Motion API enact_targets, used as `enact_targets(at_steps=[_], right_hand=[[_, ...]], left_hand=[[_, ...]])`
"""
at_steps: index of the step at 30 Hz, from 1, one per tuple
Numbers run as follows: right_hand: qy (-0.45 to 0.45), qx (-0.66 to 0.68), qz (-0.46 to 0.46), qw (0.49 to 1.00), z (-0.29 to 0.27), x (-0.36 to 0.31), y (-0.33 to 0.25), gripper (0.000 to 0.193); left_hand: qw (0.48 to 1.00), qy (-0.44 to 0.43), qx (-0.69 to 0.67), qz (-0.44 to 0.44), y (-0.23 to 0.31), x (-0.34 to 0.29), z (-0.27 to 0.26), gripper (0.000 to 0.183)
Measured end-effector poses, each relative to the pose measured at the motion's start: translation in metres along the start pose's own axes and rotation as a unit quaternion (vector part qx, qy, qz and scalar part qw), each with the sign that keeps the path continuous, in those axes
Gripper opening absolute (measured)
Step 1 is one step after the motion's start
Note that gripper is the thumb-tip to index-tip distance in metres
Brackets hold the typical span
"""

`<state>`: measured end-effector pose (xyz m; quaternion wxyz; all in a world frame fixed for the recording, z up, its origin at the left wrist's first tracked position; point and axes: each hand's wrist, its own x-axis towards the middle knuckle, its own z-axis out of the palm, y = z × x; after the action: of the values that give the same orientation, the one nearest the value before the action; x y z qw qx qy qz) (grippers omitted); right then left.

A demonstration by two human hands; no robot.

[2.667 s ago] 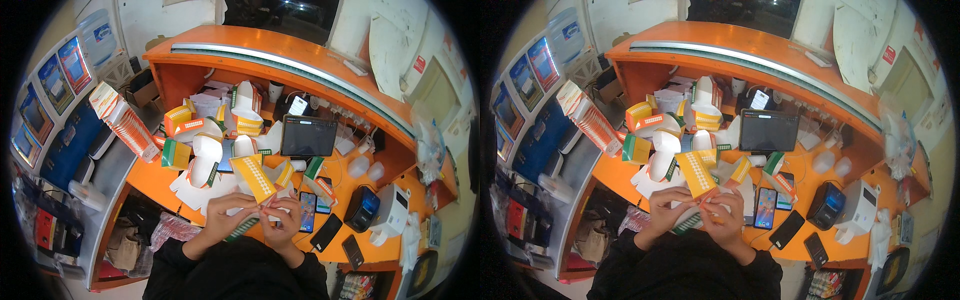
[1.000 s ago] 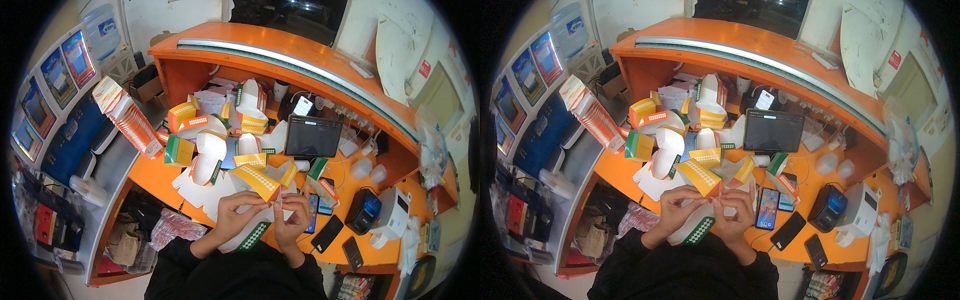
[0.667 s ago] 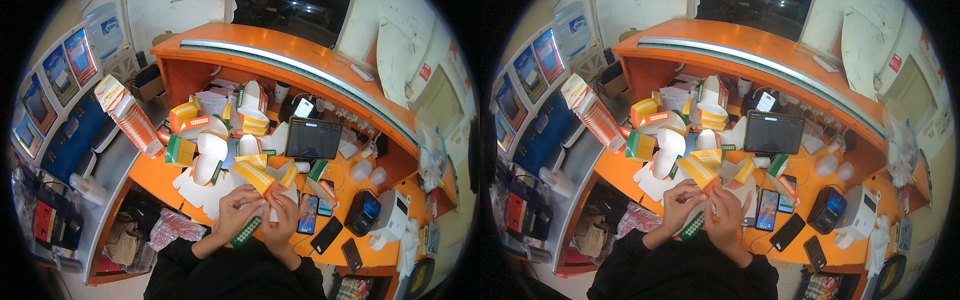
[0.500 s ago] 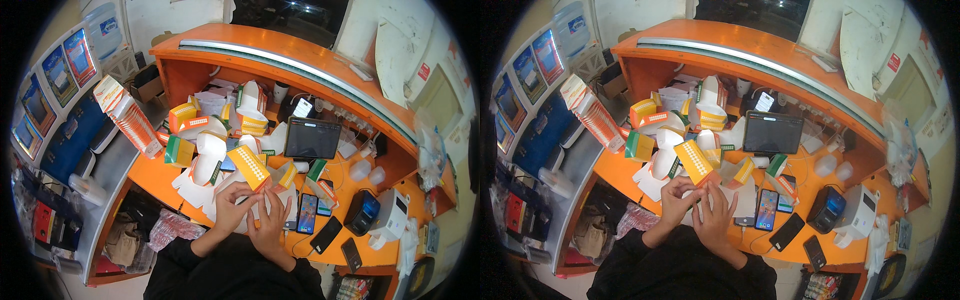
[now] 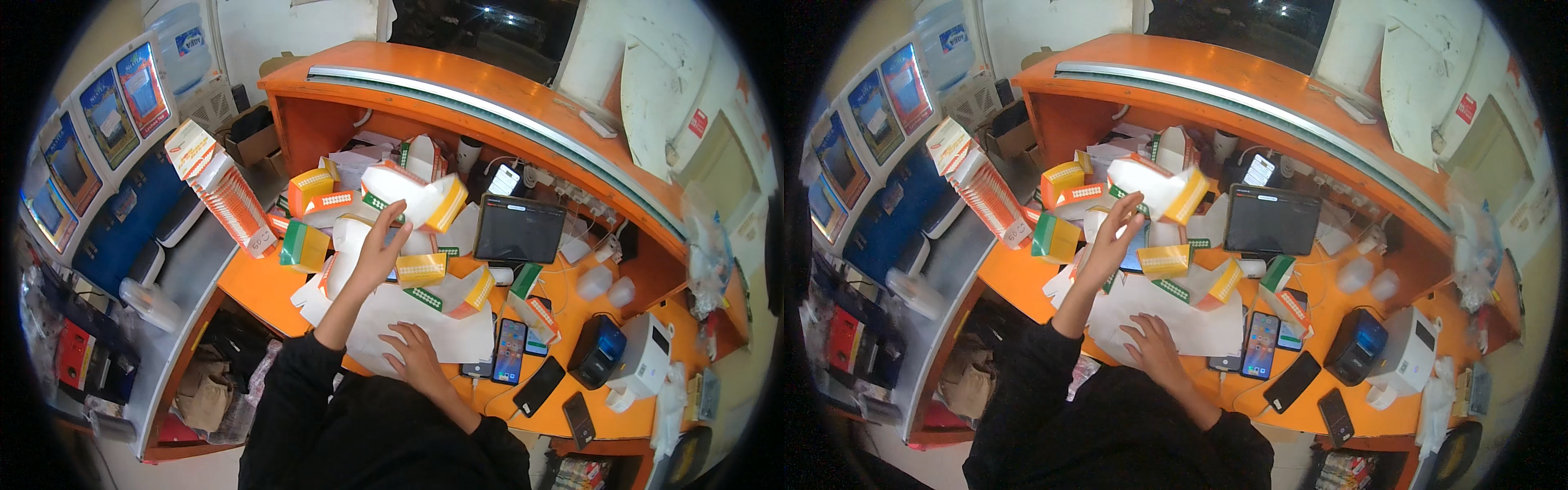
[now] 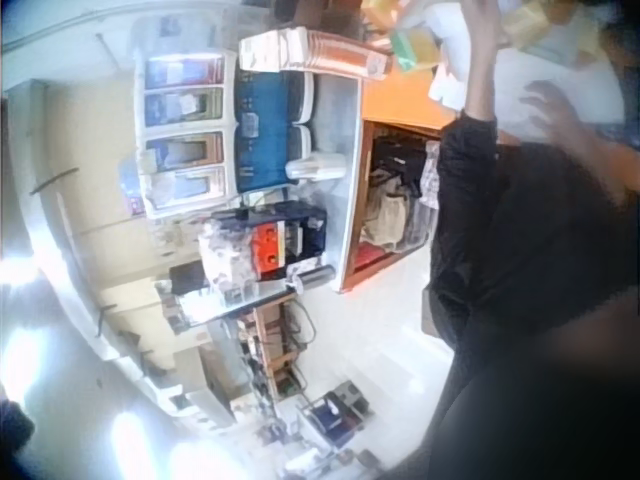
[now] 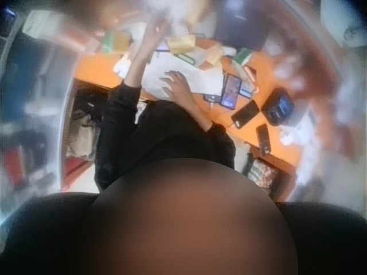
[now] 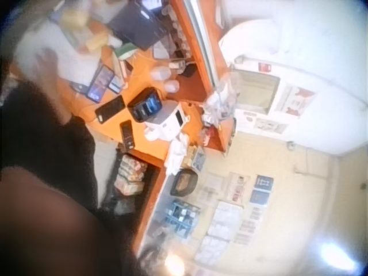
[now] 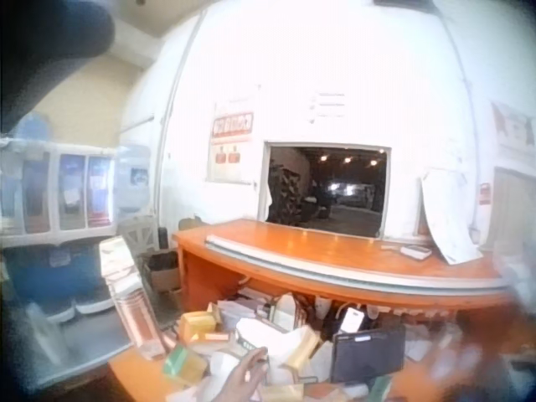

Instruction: The person assembles small printed cardboard boxes by folding and interlocking the flaps. They handle multiple flat pieces, fold them into shape, and place the completed boxes on the counter. The process is repeated for several units.

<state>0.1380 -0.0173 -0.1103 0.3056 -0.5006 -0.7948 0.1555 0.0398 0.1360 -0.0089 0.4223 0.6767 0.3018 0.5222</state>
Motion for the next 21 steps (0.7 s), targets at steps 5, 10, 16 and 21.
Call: enact_targets(at_steps=[5, 10, 16, 21], right_hand=[[-0.040, -0.052, 0.011, 0.998, 0.037, -0.003, 0.039, 0.055], [-0.061, -0.060, 0.019, 0.996, 0.056, 0.005, 0.057, 0.057], [-0.045, -0.188, -0.056, 0.979, 0.070, 0.005, 0.055, 0.044], [0.011, -0.172, -0.088, 0.981, 0.052, 0.017, 0.045, 0.024]], left_hand=[[0.998, -0.012, 0.038, -0.045, -0.035, -0.061, -0.025, 0.042], [0.983, 0.008, 0.122, -0.138, -0.077, -0.137, -0.065, 0.041], [0.921, 0.011, 0.368, -0.127, -0.114, -0.193, -0.088, 0.053], [0.875, 0.026, 0.461, -0.146, -0.127, -0.180, -0.105, 0.066]])
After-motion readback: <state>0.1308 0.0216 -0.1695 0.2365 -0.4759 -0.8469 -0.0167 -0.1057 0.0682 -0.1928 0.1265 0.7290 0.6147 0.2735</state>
